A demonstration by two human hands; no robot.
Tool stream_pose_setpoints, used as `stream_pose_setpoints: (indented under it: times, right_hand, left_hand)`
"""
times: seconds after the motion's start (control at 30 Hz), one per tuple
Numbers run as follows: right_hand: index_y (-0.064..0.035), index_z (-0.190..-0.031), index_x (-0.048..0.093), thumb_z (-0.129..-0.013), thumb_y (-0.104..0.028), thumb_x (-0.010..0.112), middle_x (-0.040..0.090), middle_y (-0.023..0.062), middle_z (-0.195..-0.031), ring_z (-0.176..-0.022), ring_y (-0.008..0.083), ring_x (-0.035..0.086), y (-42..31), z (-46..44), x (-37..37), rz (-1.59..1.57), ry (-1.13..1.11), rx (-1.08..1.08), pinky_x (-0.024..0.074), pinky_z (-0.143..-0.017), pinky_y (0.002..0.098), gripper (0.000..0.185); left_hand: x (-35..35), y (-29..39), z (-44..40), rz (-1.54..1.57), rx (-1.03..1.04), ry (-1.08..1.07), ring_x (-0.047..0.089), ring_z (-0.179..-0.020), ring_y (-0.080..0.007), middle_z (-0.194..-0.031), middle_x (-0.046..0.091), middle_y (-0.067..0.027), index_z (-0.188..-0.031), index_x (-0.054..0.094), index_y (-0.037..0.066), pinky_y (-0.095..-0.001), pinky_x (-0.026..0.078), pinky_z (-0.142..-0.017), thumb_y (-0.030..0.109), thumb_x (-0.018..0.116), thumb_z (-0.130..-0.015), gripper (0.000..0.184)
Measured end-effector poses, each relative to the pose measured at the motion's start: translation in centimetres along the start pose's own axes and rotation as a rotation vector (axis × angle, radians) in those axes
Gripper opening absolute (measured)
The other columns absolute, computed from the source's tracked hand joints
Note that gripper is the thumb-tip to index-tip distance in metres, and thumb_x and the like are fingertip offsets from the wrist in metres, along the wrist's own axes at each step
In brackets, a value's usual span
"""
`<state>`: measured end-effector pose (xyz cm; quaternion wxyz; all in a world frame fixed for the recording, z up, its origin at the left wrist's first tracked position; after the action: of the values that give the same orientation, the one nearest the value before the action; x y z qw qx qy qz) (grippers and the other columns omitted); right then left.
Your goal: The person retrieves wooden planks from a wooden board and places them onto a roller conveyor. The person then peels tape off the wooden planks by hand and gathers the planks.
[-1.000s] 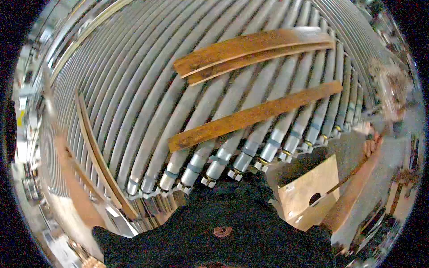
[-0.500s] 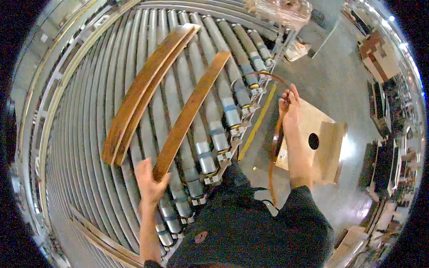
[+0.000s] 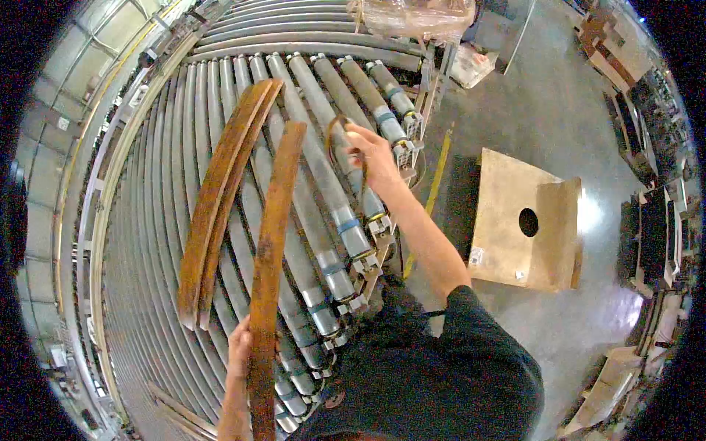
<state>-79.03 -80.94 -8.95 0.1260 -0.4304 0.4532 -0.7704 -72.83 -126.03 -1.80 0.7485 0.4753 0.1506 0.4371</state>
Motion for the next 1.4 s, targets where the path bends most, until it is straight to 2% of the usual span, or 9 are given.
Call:
stream_pose_setpoints:
  times: [0.07, 0.1, 0.27, 0.4, 0.6, 0.67, 0.9, 1.3, 1.4]
  right_hand:
    - [-0.0029, -0.129, 0.062, -0.091, -0.020, 0.072, 0.066, 0.0002, -0.107, -0.081, 0.0109, 0.060, 0.6, -1.6, 2.3, 0.002, -0.118, -0.010, 0.0474, -0.063, 0.0242, 0.042]
    - [-0.0019, -0.128, 0.062, -0.090, -0.018, 0.072, 0.066, 0.0009, -0.106, -0.082, 0.0097, 0.059, 1.7, -2.7, 3.0, -0.024, -0.150, 0.011, 0.0465, -0.061, 0.0245, 0.042]
    - [-0.0025, -0.129, 0.063, -0.091, -0.011, 0.071, 0.068, 0.0020, -0.103, -0.071, 0.0077, 0.057, 0.6, -2.7, 4.4, 0.063, -0.217, -0.191, 0.0454, -0.058, 0.0241, 0.040]
    - [-0.0044, -0.129, 0.063, -0.093, -0.006, 0.063, 0.069, 0.0001, -0.098, -0.070, 0.0059, 0.058, -0.7, -0.5, 5.6, -0.050, -0.300, -0.066, 0.0462, -0.058, 0.0230, 0.036]
    - [-0.0040, -0.135, 0.059, -0.092, -0.007, 0.066, 0.070, 0.0024, -0.099, -0.067, 0.0075, 0.061, -3.8, 3.1, 6.6, -0.319, -0.359, -0.217, 0.0508, -0.059, 0.0229, 0.044]
    - [-0.0049, -0.136, 0.059, -0.091, -0.008, 0.068, 0.069, 0.0025, -0.099, -0.068, 0.0077, 0.060, -3.7, 3.4, 6.3, -0.283, -0.361, -0.230, 0.0506, -0.060, 0.0225, 0.046]
    - [-0.0023, -0.129, 0.064, -0.089, -0.007, 0.072, 0.068, 0.0048, -0.107, -0.078, 0.0104, 0.063, -5.0, 5.2, 6.4, -0.188, -0.290, -0.347, 0.0521, -0.065, 0.0250, 0.041]
    - [-0.0053, -0.126, 0.067, -0.088, -0.005, 0.074, 0.068, 0.0029, -0.109, -0.081, 0.0074, 0.062, -5.9, 5.9, 6.3, -0.146, -0.192, -0.411, 0.0537, -0.063, 0.0218, 0.038]
    - [-0.0046, -0.121, 0.068, -0.089, -0.004, 0.072, 0.069, 0.0041, -0.109, -0.079, 0.0092, 0.064, -5.7, 5.9, 6.3, -0.157, -0.175, -0.430, 0.0533, -0.062, 0.0226, 0.032]
  left_hand:
    - [0.7, -1.3, 1.2, -0.048, 0.011, -0.049, 0.070, -0.074, -0.0216, -0.098, 0.069, -0.0119, -0.133, 0.053, -0.003, -0.0368, 0.059, -0.064, 0.045, 0.080, -0.080, 0.076]
    - [1.3, -2.2, 1.9, 0.019, -0.070, 0.015, 0.070, -0.074, -0.0218, -0.096, 0.069, -0.0118, -0.130, 0.056, -0.003, -0.0357, 0.059, -0.063, 0.042, 0.085, -0.075, 0.076]
    - [2.1, -5.7, 4.8, 0.100, -0.073, 0.070, 0.070, -0.070, -0.0234, -0.091, 0.071, -0.0148, -0.119, 0.059, -0.004, -0.0363, 0.061, -0.060, 0.041, 0.086, -0.073, 0.069]
    - [5.0, -4.6, 6.6, 0.150, -0.099, 0.116, 0.071, -0.069, -0.0216, -0.090, 0.073, -0.0146, -0.115, 0.062, -0.004, -0.0340, 0.059, -0.059, 0.043, 0.086, -0.069, 0.070]
    - [3.5, -7.1, 7.5, 0.086, -0.070, 0.087, 0.070, -0.071, -0.0214, -0.090, 0.072, -0.0150, -0.115, 0.063, -0.006, -0.0341, 0.058, -0.063, 0.040, 0.086, -0.068, 0.069]
    - [4.0, -6.6, 8.1, 0.128, -0.075, 0.045, 0.069, -0.076, -0.0212, -0.090, 0.072, -0.0152, -0.116, 0.064, -0.008, -0.0345, 0.056, -0.068, 0.037, 0.088, -0.069, 0.069]
    - [5.8, -5.9, 9.4, 0.126, -0.039, 0.117, 0.069, -0.072, -0.0206, -0.087, 0.072, -0.0142, -0.113, 0.065, -0.008, -0.0345, 0.056, -0.065, 0.038, 0.087, -0.070, 0.067]
    - [6.2, -5.9, 9.8, 0.136, -0.047, 0.123, 0.070, -0.076, -0.0203, -0.089, 0.073, -0.0135, -0.113, 0.067, -0.007, -0.0340, 0.058, -0.070, 0.031, 0.089, -0.068, 0.063]
    - [6.4, -5.8, 9.7, 0.158, -0.042, 0.115, 0.070, -0.076, -0.0204, -0.090, 0.073, -0.0134, -0.113, 0.067, -0.007, -0.0340, 0.058, -0.070, 0.029, 0.089, -0.068, 0.063]
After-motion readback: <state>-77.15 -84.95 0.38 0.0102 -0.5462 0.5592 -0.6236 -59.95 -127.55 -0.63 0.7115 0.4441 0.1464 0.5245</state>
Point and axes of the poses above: each hand's wrist, its own z-axis away from the middle knuckle, its own x-axis out of the palm, y = z × x, the point moved 5 cm from there along -z, towards the middle knuckle
